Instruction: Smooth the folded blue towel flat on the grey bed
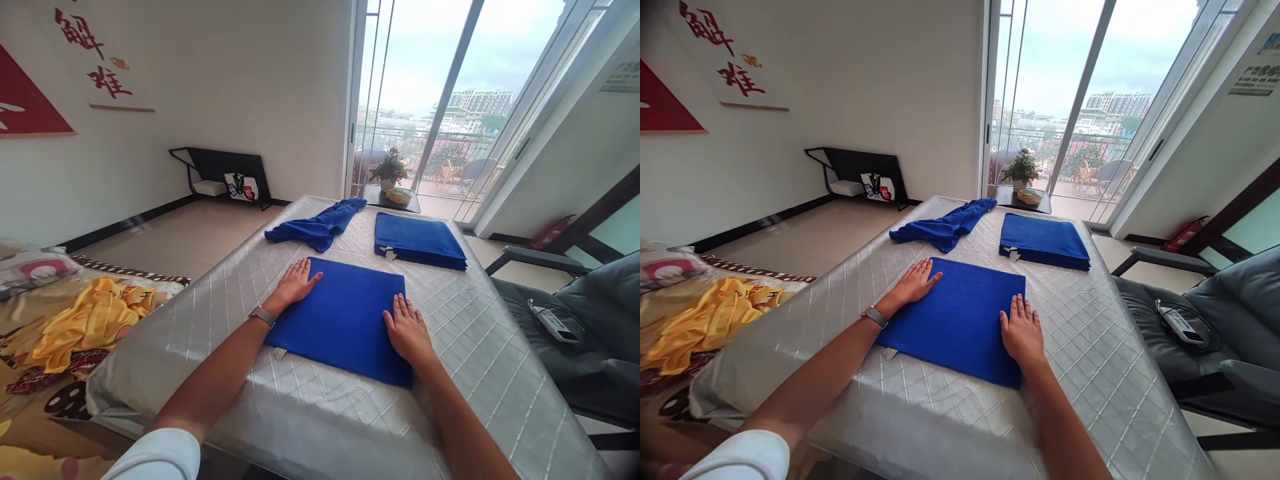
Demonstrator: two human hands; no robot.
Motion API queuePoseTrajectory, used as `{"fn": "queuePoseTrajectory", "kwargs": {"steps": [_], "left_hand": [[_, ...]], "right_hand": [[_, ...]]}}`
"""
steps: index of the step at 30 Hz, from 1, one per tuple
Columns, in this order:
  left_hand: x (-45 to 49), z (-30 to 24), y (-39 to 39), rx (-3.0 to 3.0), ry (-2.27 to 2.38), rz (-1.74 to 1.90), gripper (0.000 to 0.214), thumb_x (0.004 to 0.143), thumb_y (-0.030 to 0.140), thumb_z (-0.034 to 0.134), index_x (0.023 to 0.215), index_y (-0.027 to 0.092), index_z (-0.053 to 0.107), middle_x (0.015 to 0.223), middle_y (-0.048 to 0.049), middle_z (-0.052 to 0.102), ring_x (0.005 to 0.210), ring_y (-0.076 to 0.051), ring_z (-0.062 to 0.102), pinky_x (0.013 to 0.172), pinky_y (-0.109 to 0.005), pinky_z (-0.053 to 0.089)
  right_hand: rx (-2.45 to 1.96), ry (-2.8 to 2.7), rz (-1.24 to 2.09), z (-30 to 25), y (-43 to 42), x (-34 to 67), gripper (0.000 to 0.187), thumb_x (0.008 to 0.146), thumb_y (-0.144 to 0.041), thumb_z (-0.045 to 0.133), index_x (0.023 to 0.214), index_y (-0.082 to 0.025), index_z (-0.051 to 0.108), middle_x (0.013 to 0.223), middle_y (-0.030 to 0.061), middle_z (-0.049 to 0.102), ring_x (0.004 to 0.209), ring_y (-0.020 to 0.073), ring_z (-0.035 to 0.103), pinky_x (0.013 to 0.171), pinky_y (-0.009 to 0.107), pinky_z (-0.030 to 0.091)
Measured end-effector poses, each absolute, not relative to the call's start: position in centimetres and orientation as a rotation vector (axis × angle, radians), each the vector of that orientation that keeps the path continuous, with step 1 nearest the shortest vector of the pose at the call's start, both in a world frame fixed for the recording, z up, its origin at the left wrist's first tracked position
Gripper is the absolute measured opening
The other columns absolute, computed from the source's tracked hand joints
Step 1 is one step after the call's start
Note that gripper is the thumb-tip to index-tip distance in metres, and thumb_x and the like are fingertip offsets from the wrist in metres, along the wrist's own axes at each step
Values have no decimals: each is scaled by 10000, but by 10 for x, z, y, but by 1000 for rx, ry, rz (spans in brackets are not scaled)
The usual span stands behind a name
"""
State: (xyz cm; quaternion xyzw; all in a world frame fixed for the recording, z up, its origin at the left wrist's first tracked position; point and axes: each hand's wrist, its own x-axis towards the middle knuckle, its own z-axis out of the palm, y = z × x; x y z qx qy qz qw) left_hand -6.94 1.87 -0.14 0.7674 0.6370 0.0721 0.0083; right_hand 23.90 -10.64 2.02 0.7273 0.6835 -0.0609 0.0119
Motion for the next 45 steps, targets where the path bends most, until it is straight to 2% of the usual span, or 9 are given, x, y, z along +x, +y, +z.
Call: {"fn": "queuePoseTrajectory", "kwargs": {"steps": [4,8,11,15,18,21,32,39,45], "left_hand": [[-42,17,0,2542,1940,292,804,1012,610,131,1544,21,256,1616,-188,239,1512,-261,176,1238,-408,118],[26,25,-37,2806,1344,307,744,1022,608,126,1559,113,263,1618,-120,274,1508,-213,196,1228,-377,159],[82,19,-61,2870,1003,343,734,1025,612,132,1562,127,256,1617,-107,279,1512,-193,177,1228,-348,127],[117,8,-71,2821,971,412,708,1045,546,74,1569,91,212,1622,-123,258,1511,-175,173,1222,-325,122],[104,4,-70,2811,1008,386,725,1036,580,100,1573,106,208,1623,-120,250,1513,-186,169,1226,-347,120],[67,5,-70,2795,1075,321,762,1020,625,128,1563,105,253,1623,-121,244,1517,-199,153,1230,-350,94],[-110,-6,-66,2467,1666,293,767,1010,640,138,1579,129,204,1635,-121,198,1514,-244,159,1230,-431,143],[-111,0,-71,2360,1662,306,836,989,678,135,1567,81,221,1638,-145,160,1518,-244,133,1235,-414,127],[-113,3,-78,2377,1638,316,849,988,681,165,1559,57,241,1635,-158,158,1515,-251,153,1235,-397,132]], "right_hand": [[2285,2145,-220,21,-107,239,663,1025,-444,164,1590,-98,169,1658,51,133,1521,244,134,1231,426,118],[2293,2177,-158,17,-108,240,655,1025,-445,176,1589,-112,191,1655,60,159,1519,269,140,1227,468,89],[2246,2205,-117,16,-110,243,622,1021,-372,200,1589,-117,194,1658,67,152,1520,269,130,1224,470,101],[2185,2193,-126,19,-113,246,619,992,-272,261,1597,-167,176,1663,44,140,1526,255,101,1225,457,106],[2193,2195,-126,20,-112,246,607,1013,-344,230,1595,-178,187,1664,40,128,1525,261,102,1222,481,96],[2248,2174,-137,20,-110,244,638,1022,-417,186,1593,-132,171,1659,48,137,1522,258,126,1225,479,88],[2267,2133,-121,13,-106,246,642,1023,-451,145,1595,-160,152,1660,12,133,1524,231,117,1232,467,106],[2212,2098,11,13,-109,248,638,1024,-425,122,1590,-137,173,1654,9,163,1526,227,106,1232,463,127],[2101,2084,49,15,-157,247,643,1006,-445,210,1571,-143,266,1632,31,241,1519,241,146,1232,475,126]]}}
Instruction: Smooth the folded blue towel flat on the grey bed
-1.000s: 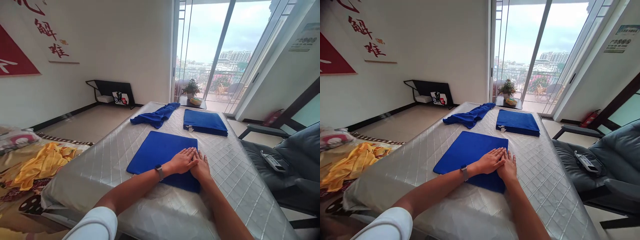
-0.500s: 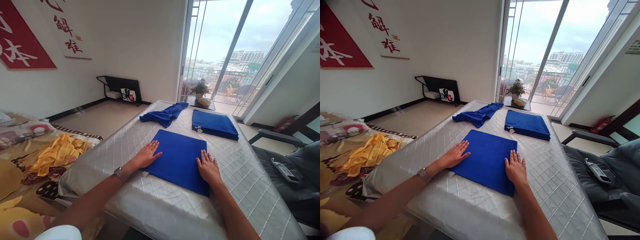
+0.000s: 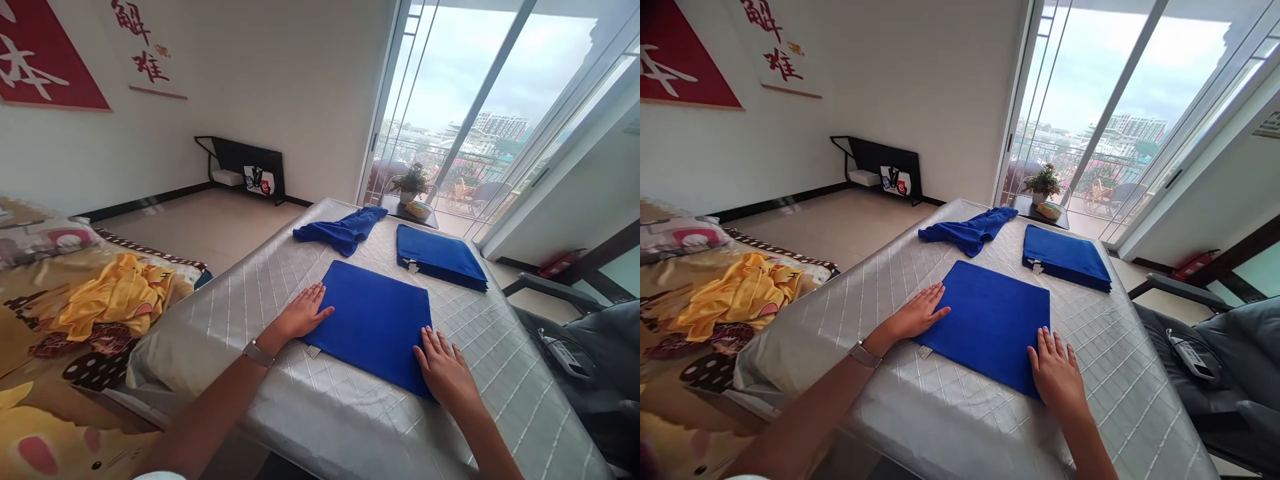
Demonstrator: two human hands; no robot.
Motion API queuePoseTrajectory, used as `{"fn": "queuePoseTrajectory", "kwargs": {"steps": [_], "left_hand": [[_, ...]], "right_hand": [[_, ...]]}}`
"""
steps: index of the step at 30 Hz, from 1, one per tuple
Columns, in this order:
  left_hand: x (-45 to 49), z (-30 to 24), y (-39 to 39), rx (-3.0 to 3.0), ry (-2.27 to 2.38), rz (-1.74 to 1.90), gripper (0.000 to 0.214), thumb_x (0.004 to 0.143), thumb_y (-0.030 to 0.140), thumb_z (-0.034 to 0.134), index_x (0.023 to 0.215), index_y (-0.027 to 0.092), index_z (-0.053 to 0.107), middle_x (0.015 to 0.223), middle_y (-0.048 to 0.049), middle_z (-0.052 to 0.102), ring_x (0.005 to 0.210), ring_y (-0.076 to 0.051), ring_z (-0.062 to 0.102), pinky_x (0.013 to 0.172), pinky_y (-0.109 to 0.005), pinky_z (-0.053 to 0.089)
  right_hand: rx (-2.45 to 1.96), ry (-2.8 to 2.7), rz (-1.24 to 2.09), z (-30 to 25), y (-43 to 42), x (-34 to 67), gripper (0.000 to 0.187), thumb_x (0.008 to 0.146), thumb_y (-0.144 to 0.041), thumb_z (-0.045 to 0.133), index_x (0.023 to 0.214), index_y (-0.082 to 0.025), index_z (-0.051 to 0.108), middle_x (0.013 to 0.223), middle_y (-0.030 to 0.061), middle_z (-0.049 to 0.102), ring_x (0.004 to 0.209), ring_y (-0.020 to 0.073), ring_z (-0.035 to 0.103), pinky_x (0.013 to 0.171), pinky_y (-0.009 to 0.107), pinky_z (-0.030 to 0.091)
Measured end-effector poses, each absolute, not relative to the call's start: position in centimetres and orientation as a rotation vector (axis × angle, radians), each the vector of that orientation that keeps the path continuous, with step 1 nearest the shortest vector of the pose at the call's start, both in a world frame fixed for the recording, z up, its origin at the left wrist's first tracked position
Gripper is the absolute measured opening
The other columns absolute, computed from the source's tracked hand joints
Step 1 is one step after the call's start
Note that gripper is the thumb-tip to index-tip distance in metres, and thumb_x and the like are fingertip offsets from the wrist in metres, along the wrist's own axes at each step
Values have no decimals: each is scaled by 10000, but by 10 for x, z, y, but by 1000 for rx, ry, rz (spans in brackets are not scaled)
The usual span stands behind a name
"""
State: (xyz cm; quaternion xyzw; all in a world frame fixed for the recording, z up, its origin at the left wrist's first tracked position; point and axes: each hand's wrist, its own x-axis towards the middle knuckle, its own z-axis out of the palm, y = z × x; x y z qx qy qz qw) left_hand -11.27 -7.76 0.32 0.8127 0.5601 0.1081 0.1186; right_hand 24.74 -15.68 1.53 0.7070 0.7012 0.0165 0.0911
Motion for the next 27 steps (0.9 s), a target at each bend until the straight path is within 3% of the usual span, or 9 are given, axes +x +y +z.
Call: {"fn": "queuePoseTrajectory", "kwargs": {"steps": [6,13,18,23,27], "left_hand": [[-112,-2,-75,2384,1673,328,863,982,693,153,1553,55,259,1629,-168,188,1511,-259,179,1234,-410,138],[-92,8,-81,2510,1664,414,805,1001,659,179,1562,86,251,1628,-150,213,1511,-260,174,1238,-426,137],[-30,22,-113,2681,1230,352,747,1007,650,193,1582,174,212,1638,-76,199,1518,-213,146,1239,-385,109],[50,31,-138,2704,731,317,755,1008,649,171,1588,166,167,1643,-63,163,1523,-189,97,1238,-355,58],[80,30,-135,2670,645,330,784,1007,651,149,1581,118,163,1641,-96,162,1524,-205,86,1239,-382,58]], "right_hand": [[2182,2109,-45,-4,-220,242,673,996,-488,158,1575,-159,262,1641,33,204,1516,213,154,1229,458,172],[2265,2125,-125,3,-226,234,632,1009,-389,107,1585,-151,211,1642,23,184,1516,172,136,1237,430,133],[2265,2136,-136,7,-226,232,606,998,-300,138,1579,-161,242,1640,22,189,1513,173,152,1233,425,143],[2235,2152,-108,8,-227,232,598,990,-268,172,1568,-168,287,1633,25,212,1512,192,165,1226,440,166],[2218,2147,-100,14,-228,230,597,988,-232,160,1567,-169,290,1632,20,211,1512,189,161,1228,436,163]]}}
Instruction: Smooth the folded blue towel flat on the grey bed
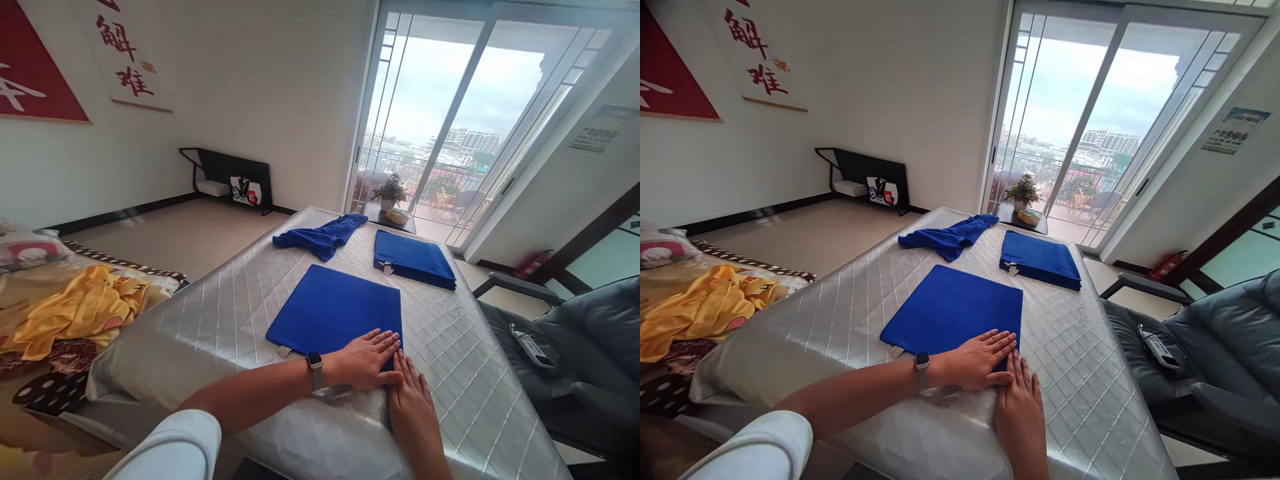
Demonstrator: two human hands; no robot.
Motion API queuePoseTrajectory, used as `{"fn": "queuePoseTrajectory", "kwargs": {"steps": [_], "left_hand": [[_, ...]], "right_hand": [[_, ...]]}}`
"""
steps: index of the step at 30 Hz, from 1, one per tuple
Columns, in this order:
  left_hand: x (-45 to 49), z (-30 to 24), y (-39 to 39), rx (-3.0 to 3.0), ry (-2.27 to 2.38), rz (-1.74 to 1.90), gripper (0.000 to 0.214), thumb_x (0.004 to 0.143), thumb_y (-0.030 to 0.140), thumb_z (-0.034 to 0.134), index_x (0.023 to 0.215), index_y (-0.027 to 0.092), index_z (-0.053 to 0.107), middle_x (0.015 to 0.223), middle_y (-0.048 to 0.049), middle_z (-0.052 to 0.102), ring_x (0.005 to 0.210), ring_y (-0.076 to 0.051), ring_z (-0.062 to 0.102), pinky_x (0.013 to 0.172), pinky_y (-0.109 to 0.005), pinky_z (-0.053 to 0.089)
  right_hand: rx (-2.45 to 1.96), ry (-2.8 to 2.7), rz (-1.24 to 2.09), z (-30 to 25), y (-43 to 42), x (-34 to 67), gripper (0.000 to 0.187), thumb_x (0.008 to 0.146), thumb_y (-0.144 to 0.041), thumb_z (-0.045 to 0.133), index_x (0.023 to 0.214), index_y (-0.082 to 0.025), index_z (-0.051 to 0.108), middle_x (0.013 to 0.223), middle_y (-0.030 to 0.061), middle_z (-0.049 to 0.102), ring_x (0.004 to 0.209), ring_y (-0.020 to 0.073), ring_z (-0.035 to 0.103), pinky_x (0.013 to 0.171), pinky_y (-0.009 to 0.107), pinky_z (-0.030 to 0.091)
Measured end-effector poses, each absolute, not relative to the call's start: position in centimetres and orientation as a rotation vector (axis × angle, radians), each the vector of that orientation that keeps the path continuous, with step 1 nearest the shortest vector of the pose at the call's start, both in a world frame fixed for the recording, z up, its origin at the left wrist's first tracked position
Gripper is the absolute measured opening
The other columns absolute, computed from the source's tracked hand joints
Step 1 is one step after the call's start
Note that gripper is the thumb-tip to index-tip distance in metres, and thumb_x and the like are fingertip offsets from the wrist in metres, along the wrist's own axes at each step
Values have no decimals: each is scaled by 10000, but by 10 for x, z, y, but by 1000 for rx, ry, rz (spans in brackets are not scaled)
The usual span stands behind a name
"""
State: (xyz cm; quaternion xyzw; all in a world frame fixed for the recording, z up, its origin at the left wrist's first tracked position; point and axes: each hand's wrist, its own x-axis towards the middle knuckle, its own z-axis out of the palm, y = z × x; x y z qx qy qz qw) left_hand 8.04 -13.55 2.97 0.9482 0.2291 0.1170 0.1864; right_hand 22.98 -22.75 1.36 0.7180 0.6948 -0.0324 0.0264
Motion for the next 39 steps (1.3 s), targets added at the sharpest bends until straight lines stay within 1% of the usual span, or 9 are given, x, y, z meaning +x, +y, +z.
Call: {"fn": "queuePoseTrajectory", "kwargs": {"steps": [2,6,11,14,17,24,30,35,39], "left_hand": [[78,25,-132,2683,660,328,777,1010,646,160,1582,121,157,1639,-99,166,1523,-209,93,1239,-388,66],[45,14,-127,2726,775,349,730,1018,629,202,1591,185,115,1644,-60,143,1523,-199,105,1238,-383,82],[-33,8,-123,2656,1199,297,699,1017,632,212,1585,229,162,1644,-37,158,1519,-207,142,1235,-393,96],[-76,3,-125,2579,1497,295,697,1013,640,209,1581,238,181,1638,-40,193,1513,-231,175,1231,-419,123],[-100,-4,-129,2536,1654,317,706,1011,641,215,1582,230,167,1638,-54,201,1509,-252,191,1227,-443,153],[-100,-10,-136,2495,1681,325,764,995,661,254,1579,181,151,1639,-77,168,1507,-277,191,1225,-477,210],[-102,-19,-135,2511,1672,413,764,989,662,287,1585,218,108,1639,-61,179,1500,-283,213,1219,-490,236],[-102,-21,-134,2497,1685,372,781,981,681,275,1584,202,146,1639,-59,169,1503,-283,207,1223,-478,223],[-102,-19,-134,2488,1697,359,789,977,687,274,1583,194,159,1638,-65,176,1499,-286,219,1219,-479,229]], "right_hand": [[2210,2142,-103,15,-227,229,598,986,-222,164,1568,-156,279,1633,25,201,1511,187,161,1229,433,161],[2223,2121,-101,14,-227,230,596,982,-227,188,1567,-148,276,1626,27,206,1506,189,177,1225,440,179],[2211,2128,-83,9,-227,232,603,982,-230,152,1568,-157,271,1630,12,181,1505,180,171,1228,435,180],[2209,2140,-84,6,-226,233,607,977,-231,152,1566,-147,273,1628,4,177,1506,180,165,1229,444,182],[2250,2131,-96,1,-225,236,608,981,-260,145,1569,-161,261,1623,-14,189,1504,183,171,1224,459,203],[2265,2127,-176,-4,-222,242,616,982,-275,122,1572,-158,255,1627,-5,198,1503,178,167,1227,454,192],[2255,2088,-210,-1,-222,245,605,997,-359,168,1571,-192,264,1625,-6,213,1502,181,181,1219,444,216],[2185,2068,-124,30,-204,236,591,999,-393,214,1560,-224,298,1618,-26,215,1510,200,157,1225,457,184],[2134,2111,-62,55,-169,224,601,1018,-417,206,1567,-184,276,1632,0,178,1519,200,122,1232,445,132]]}}
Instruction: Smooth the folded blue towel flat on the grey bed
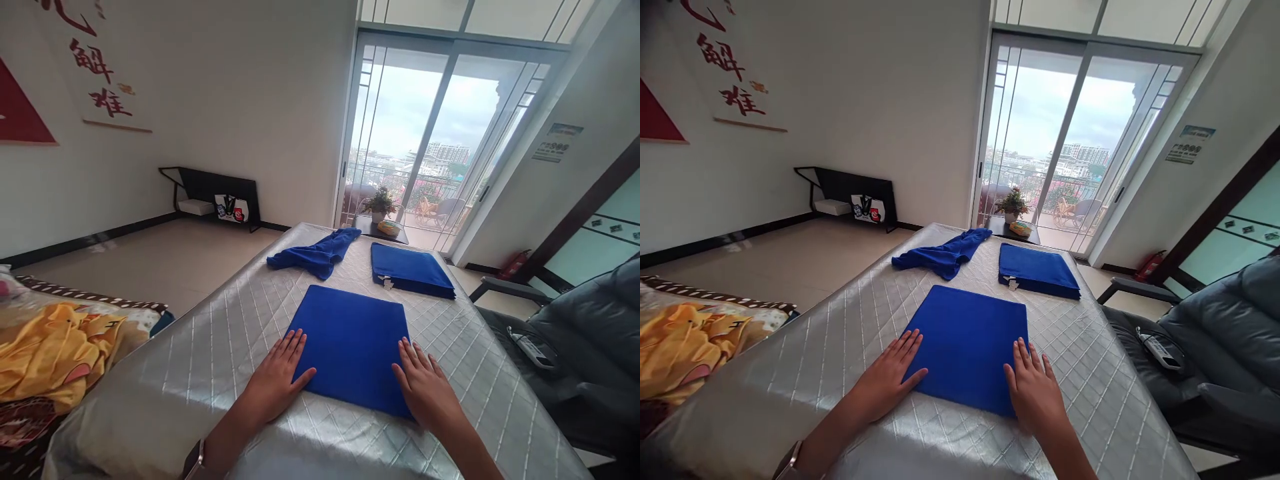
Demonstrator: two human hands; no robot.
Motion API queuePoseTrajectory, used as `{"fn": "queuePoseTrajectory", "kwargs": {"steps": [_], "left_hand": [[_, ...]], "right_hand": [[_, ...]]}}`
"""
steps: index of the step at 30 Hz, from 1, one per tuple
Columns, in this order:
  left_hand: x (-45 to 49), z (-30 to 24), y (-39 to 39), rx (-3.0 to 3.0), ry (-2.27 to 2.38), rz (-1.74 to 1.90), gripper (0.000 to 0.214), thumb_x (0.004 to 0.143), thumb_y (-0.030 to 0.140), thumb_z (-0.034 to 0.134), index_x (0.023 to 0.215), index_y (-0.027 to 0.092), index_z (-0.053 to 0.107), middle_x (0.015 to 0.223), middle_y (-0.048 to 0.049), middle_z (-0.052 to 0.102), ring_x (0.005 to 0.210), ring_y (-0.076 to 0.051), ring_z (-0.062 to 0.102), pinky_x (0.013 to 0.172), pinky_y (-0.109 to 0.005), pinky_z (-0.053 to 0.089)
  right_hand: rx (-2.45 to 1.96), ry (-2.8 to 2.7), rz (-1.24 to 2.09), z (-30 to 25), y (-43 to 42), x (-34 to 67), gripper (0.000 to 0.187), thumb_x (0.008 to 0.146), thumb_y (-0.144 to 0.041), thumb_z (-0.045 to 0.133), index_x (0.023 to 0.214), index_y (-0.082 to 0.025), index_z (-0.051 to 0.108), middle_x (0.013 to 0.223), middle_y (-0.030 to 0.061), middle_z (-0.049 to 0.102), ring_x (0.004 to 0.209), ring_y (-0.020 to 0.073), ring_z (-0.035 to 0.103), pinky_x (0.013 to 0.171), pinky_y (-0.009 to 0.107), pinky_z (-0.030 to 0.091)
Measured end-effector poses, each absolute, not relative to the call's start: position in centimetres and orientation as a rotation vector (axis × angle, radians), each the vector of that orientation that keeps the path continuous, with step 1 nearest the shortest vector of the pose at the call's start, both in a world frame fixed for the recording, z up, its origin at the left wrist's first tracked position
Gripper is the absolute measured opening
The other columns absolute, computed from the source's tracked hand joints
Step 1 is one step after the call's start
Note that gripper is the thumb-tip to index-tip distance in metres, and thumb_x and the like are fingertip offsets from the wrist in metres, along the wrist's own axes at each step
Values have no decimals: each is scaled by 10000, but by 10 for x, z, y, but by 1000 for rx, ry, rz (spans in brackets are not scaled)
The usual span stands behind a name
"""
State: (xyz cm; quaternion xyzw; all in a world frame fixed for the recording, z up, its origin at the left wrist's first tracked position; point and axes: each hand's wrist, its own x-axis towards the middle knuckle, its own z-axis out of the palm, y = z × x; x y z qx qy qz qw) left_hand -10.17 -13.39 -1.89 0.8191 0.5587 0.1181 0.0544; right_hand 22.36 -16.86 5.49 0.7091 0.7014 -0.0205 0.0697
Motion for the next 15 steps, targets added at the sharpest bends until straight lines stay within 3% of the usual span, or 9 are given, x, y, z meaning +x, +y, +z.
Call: {"fn": "queuePoseTrajectory", "kwargs": {"steps": [6,11,15], "left_hand": [[-101,-20,-133,2507,1706,323,783,983,678,267,1583,191,142,1641,-65,160,1505,-272,203,1222,-472,215],[-109,-9,-131,2505,1659,208,786,978,688,247,1584,194,161,1641,-63,151,1504,-266,204,1220,-442,210],[-99,20,-119,2387,1683,53,865,946,745,244,1566,141,247,1624,-120,195,1489,-304,245,1180,-460,284]], "right_hand": [[2268,2084,-64,31,-122,224,664,1028,-469,177,1578,-99,199,1651,63,128,1524,240,109,1230,463,103],[2354,2113,-152,11,-119,231,654,1028,-458,164,1585,-116,159,1657,48,127,1524,233,118,1230,455,98],[2372,2124,-184,12,-120,231,645,1026,-438,153,1585,-116,165,1656,36,132,1525,228,111,1231,451,77]]}}
